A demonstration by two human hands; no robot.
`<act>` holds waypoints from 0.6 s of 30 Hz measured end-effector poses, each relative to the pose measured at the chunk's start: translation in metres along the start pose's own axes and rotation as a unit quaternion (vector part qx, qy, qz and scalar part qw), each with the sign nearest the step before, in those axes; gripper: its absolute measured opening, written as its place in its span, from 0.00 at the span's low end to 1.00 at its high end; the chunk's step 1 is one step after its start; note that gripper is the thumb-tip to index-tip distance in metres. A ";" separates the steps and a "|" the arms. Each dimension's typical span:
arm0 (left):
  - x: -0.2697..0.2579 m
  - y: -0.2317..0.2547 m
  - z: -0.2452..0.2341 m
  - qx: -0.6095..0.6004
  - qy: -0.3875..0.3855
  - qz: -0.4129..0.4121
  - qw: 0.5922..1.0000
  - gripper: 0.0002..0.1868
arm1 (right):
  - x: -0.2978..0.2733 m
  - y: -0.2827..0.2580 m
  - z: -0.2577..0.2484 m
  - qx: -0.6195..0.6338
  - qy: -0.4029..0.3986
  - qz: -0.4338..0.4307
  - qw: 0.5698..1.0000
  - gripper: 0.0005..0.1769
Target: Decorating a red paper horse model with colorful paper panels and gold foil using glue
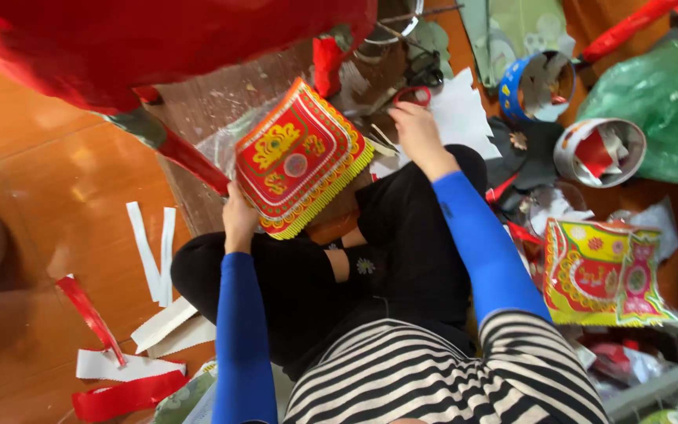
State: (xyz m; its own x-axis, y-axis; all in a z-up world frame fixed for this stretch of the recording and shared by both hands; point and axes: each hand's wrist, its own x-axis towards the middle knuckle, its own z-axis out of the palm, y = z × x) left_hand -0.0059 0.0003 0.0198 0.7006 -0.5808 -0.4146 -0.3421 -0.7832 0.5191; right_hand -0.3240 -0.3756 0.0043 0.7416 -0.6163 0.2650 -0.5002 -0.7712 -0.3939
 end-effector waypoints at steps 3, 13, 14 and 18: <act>-0.004 0.004 -0.006 -0.014 -0.012 -0.001 1.000 0.36 | 0.027 0.011 0.069 -0.098 -0.098 0.000 0.990 0.29; 0.001 0.007 -0.006 -0.034 0.004 -0.008 0.999 0.29 | 0.032 0.059 0.093 -0.295 -0.038 0.125 0.946 0.10; 0.002 0.002 -0.004 -0.033 -0.001 -0.011 0.999 0.29 | 0.030 0.058 0.090 -0.296 -0.044 0.127 0.946 0.10; 0.008 -0.005 -0.003 -0.003 0.064 -0.031 0.997 0.26 | 0.031 0.019 0.056 -0.145 -0.090 0.195 0.966 0.24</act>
State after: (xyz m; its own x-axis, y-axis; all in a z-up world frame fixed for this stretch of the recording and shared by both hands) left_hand 0.0035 0.0001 0.0160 0.7950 -0.4971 -0.3477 -0.2913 -0.8156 0.5000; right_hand -0.2852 -0.4006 -0.0437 0.5244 -0.8512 -0.0207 -0.8418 -0.5147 -0.1625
